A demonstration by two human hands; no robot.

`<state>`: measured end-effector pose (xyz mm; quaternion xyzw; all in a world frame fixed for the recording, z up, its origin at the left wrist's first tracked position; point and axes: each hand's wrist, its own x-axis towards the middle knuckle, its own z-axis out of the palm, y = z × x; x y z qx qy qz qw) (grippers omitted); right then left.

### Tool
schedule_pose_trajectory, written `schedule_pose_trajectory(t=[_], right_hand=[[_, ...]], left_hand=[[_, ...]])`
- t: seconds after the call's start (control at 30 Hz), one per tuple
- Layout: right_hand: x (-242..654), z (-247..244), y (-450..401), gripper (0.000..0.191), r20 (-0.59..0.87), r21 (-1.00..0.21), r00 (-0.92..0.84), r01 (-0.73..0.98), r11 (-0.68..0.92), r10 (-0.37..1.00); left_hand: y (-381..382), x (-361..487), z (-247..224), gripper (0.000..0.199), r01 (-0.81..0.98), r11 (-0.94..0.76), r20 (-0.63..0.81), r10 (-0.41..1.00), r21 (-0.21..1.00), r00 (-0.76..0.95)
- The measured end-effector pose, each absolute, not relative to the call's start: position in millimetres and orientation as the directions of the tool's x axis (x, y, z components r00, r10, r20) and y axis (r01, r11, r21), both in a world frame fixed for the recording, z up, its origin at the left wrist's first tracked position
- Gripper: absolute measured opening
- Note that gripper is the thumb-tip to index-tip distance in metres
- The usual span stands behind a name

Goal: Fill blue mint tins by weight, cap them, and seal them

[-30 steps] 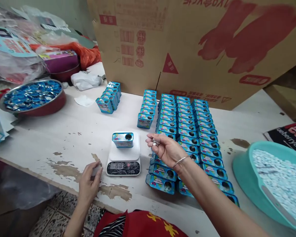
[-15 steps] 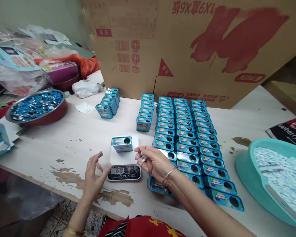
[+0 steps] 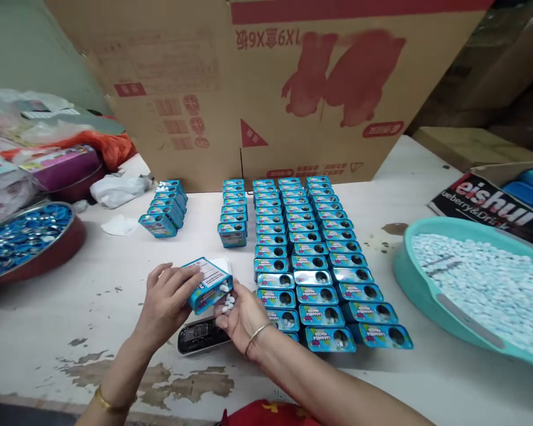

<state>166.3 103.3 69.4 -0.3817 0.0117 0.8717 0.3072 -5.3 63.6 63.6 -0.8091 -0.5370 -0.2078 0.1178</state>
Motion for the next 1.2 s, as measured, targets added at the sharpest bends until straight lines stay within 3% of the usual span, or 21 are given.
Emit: schedule_pose_trajectory(t=[0.13,0.3,0.4,0.5,0.6,0.7,0.87,1.0,1.07,1.2], right_hand=[[163,69,106,0.021,-0.686,-0.207,-0.518,-0.536,-0.819,0.512],[163,71,106,0.026,-0.640,-0.218,-0.558,-0.527,-0.821,0.528],[165,70,107,0.022,-0.644,-0.218,-0.556,-0.526,-0.822,0.526],[170,68,107,0.015,-0.658,-0.222,-0.556,-0.502,-0.836,0.509],[182,66,106,0.010,-0.654,-0.287,-0.539,-0.473,-0.833,0.531],[196,65,104,0.016,-0.620,-0.382,-0.516,-0.459,-0.802,0.590],[214,63,99,0.032,-0.577,-0.461,-0.533,-0.412,-0.786,0.618],[223,65,94,0.034,-0.577,-0.469,-0.534,-0.403,-0.786,0.618],[227,67,92,0.032,-0.572,-0.473,-0.536,-0.403,-0.784,0.621],[232,69,91,0.029,-0.562,-0.470,-0.538,-0.417,-0.778,0.628]], left_hand=[[62,-10,61,0.037,0.934,-0.354,0.463,0.822,-0.039,0.331],[54,-9,64,0.038,0.929,-0.369,0.576,0.754,-0.029,0.318],[53,-9,56,0.036,0.940,-0.324,0.564,0.798,0.106,0.212],[57,-10,38,0.032,0.892,-0.267,0.517,0.855,0.365,0.044],[62,-9,22,0.033,0.739,-0.124,0.370,0.911,0.663,-0.180],[67,-8,11,0.037,0.553,0.010,0.180,0.941,0.833,-0.288],[67,-15,2,0.047,0.356,0.062,0.039,0.963,0.933,-0.268],[71,-40,-1,0.080,0.273,-0.049,0.097,0.981,0.961,-0.167],[80,-55,-2,0.084,0.236,-0.065,0.107,0.980,0.970,-0.167],[112,-74,-6,0.083,0.162,0.138,-0.133,0.990,0.977,-0.043]])
